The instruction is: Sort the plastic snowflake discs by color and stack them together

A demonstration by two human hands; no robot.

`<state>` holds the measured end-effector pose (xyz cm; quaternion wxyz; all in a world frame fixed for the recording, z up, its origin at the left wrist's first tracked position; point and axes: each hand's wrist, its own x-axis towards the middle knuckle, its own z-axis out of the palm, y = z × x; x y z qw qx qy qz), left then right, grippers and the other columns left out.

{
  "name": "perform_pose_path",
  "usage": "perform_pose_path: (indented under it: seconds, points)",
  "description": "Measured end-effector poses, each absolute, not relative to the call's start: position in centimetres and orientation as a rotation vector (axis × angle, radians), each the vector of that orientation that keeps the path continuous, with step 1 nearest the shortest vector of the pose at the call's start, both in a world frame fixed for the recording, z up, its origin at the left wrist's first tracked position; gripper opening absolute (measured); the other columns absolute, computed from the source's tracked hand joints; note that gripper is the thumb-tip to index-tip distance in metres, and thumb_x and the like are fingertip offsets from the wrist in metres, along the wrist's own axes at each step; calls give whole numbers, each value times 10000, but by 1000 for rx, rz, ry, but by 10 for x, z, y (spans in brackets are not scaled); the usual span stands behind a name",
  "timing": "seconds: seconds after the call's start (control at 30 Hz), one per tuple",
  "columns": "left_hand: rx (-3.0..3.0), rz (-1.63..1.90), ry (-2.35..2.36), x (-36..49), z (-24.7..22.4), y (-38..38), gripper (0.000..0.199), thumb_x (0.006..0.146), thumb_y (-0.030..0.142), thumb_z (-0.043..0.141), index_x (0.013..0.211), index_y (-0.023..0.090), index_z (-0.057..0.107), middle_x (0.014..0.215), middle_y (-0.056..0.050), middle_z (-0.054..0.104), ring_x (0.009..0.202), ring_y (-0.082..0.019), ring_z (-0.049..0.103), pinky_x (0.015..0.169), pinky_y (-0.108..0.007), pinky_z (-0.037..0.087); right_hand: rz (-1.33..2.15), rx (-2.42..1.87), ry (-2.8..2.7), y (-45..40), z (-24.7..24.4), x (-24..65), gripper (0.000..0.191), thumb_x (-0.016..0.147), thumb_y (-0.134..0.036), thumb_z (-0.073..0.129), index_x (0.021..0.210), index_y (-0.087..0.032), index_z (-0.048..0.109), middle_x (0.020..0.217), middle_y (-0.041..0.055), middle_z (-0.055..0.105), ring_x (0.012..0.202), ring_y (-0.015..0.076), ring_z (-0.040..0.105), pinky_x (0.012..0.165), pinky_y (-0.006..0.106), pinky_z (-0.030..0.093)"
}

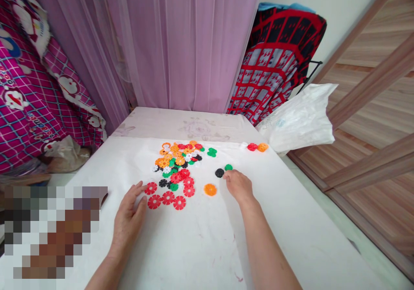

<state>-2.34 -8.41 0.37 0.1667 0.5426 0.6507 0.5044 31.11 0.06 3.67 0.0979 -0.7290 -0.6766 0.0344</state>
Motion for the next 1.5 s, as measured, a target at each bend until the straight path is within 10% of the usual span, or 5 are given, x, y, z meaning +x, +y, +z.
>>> perform_pose_path:
  seconds: [1.07, 1.5]
  points:
    - [1661, 1329, 1934, -26, -6, -76, 344, 869, 317, 451, 1144, 250, 647, 1326, -80, 627, 1250, -253, 562, 1117, -518, 357, 173, -1461, -2460, -5, 52, 122, 151, 786, -259, 637, 924, -212, 676, 916, 60, 728, 944, 236, 579, 801, 338, 402]
    - [1959, 893, 2052, -15, 8, -82, 418, 896, 386, 467, 1279, 244, 559, 1427, -102, 544, 1284, -246, 535, 1146, -548, 266, 72, -2009, -1785, 4, 67, 300, 149, 795, -288, 634, 928, -255, 694, 924, 11, 724, 922, 212, 605, 758, 298, 416]
